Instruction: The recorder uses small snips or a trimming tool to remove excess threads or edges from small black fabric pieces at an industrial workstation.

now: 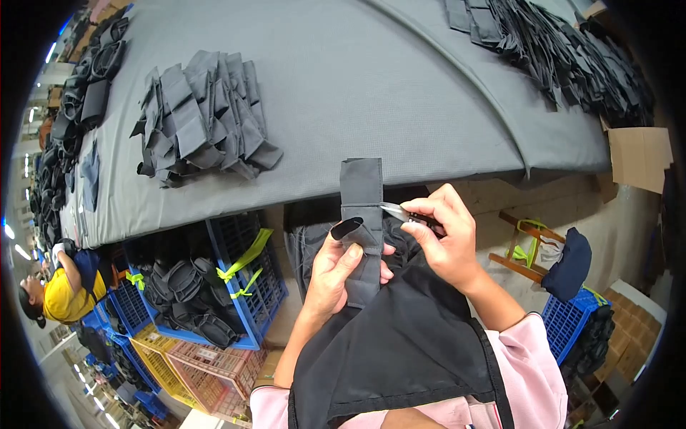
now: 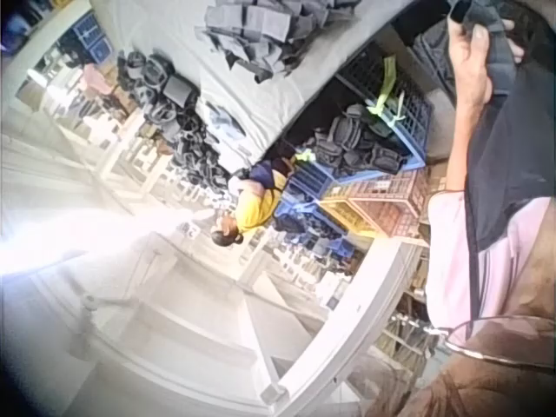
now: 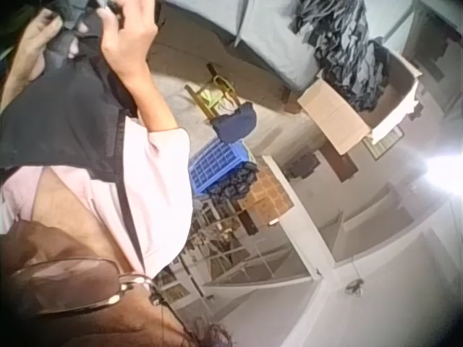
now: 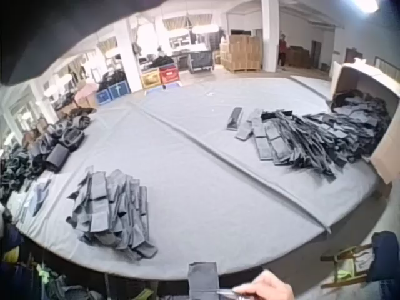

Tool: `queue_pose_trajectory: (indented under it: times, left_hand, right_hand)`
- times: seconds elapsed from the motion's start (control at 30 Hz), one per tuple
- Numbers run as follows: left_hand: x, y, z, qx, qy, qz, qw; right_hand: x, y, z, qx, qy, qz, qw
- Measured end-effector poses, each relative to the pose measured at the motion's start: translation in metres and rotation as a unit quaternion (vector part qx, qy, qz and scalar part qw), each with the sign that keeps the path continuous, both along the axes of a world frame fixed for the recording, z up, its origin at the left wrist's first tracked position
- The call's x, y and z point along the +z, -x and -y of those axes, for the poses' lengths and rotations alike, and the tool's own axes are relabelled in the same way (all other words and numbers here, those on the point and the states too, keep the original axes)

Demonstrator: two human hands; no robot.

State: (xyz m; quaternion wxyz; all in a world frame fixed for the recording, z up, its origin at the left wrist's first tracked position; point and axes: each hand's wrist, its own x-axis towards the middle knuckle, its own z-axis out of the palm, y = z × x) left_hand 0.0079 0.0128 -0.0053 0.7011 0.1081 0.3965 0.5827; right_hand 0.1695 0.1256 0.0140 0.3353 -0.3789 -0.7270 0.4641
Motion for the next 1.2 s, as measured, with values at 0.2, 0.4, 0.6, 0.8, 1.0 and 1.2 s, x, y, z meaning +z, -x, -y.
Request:
queue_pose_trajectory:
  times: [0.2, 0.4, 0.6, 0.8, 1.0, 1.2]
  left_hand:
    - [-0.001, -0.0022, 0.0014, 0.01, -0.008, -0.006, 1.0]
    - [-0.0004, -0.0028, 0.0014, 0.013, -0.007, -0.009, 1.0]
    - [-0.0006, -0.0025, 0.0016, 0.019, 0.008, -0.007, 1.0]
    - [0.0007, -0.0041, 0.0007, 0.013, -0.003, -0.009, 1.0]
    - [0.0046, -0.0041, 0.0003, 0.015, 0.007, 0.014, 1.0]
    - [0.0021, -0.0038, 0.0008, 0.01, 0.003, 0.0, 1.0]
  right_hand:
    - [0.0026, 0.0064, 0.0036, -0.024, -0.196, 0.094, 0.976]
    - [0.0019, 0.0073, 0.0014, -0.011, -0.273, 0.129, 0.953]
    - [0.0018, 0.0054, 0.0044, -0.031, -0.216, 0.097, 0.971]
    - [0.0028, 0.0062, 0.0007, -0.019, -0.225, 0.099, 0.969]
    - [-0.0033, 0.004, 0.0006, -0.009, -0.299, 0.122, 0.946]
    - [-0.0017, 0.0052, 0.0031, -0.05, -0.196, 0.047, 0.978]
